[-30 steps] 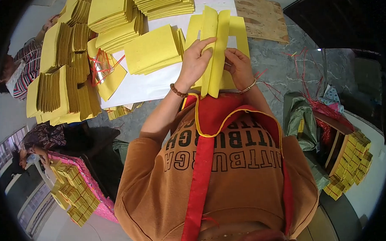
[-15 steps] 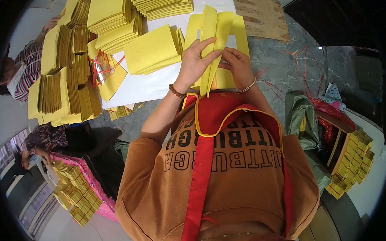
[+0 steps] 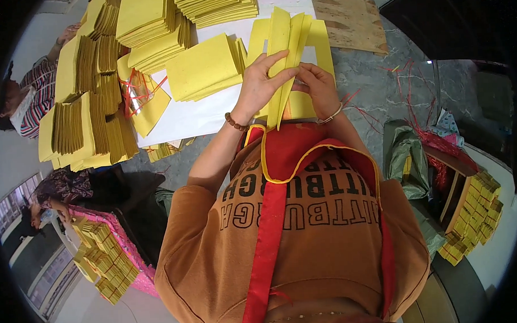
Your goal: Sorting and stacking yellow paper sheets with silver foil squares.
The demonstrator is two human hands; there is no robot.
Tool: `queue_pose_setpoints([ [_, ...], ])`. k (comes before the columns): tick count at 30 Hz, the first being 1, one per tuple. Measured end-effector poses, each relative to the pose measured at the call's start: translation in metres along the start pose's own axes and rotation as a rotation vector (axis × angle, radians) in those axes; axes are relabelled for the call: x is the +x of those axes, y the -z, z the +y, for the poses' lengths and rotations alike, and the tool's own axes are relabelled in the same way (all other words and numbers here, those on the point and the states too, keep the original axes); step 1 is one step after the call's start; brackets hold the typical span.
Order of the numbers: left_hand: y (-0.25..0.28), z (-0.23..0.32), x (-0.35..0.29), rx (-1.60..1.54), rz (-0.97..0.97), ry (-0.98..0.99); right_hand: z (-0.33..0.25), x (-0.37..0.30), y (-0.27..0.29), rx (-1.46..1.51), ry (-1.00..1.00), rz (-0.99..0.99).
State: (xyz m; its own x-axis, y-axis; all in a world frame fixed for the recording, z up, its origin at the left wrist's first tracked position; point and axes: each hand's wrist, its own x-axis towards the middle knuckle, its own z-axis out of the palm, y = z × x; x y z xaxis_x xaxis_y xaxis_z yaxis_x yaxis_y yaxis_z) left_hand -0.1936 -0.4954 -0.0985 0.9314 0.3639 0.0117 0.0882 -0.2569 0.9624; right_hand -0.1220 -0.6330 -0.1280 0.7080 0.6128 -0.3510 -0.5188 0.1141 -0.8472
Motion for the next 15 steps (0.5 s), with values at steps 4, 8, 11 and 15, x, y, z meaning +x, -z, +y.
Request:
queue_pose_setpoints([
  [4, 0.0003, -0.0005, 0.0001, 0.031, -0.005, -0.042, -0.0007, -0.0002, 0.0001, -0.019, 0.009, -0.011],
  [8, 0.0005, -0.0021, 0.0002, -0.009, 0.008, -0.036, -0.001, 0.0003, -0.0006, -0.039, -0.004, -0.013],
  [11, 0.0003, -0.0026, 0.0002, 0.002, 0.014, -0.044, -0.001, 0.0001, -0.002, -0.029, 0.007, -0.007],
  [15, -0.0009, -0.0006, 0.0007, 0.008, 0.009, -0.022, -0.0009, -0.0003, -0.0009, -0.026, 0.006, -0.013],
])
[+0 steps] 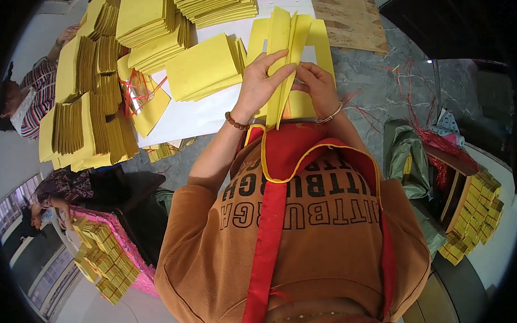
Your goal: Sorting and stacking yellow paper sheets with silver foil squares.
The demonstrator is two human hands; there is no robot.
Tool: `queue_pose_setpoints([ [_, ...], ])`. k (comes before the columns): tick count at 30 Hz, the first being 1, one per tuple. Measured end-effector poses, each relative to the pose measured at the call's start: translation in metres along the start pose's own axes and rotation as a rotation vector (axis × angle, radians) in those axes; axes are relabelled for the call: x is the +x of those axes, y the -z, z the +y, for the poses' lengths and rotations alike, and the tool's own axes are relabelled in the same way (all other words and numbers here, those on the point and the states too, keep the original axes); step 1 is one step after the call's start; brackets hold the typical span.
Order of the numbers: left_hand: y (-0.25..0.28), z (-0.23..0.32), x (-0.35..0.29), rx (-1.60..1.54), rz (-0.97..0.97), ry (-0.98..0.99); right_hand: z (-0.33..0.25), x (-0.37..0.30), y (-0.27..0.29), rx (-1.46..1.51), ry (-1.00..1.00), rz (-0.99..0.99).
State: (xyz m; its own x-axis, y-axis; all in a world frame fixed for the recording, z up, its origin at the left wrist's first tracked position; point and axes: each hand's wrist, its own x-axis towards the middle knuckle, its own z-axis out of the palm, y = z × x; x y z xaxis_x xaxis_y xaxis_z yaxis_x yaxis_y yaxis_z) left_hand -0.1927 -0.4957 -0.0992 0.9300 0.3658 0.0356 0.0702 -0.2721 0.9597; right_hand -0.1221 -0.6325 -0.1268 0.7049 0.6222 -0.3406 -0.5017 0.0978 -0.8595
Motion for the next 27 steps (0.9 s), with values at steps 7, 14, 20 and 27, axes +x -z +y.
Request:
queue_pose_setpoints([
  [7, 0.0, -0.013, -0.001, -0.23, 0.0, 0.081, 0.002, 0.001, 0.003, 0.044, -0.018, 0.004],
  [14, -0.005, -0.021, -0.001, -0.269, 0.073, 0.22, 0.001, 0.001, 0.002, 0.053, 0.001, -0.014],
  [20, -0.013, -0.026, -0.001, -0.089, 0.251, -0.042, 0.006, 0.003, 0.004, 0.074, -0.016, 0.016],
  [27, 0.001, -0.016, -0.001, 0.138, -0.027, -0.036, 0.003, 0.002, 0.002, 0.018, -0.027, 0.021],
])
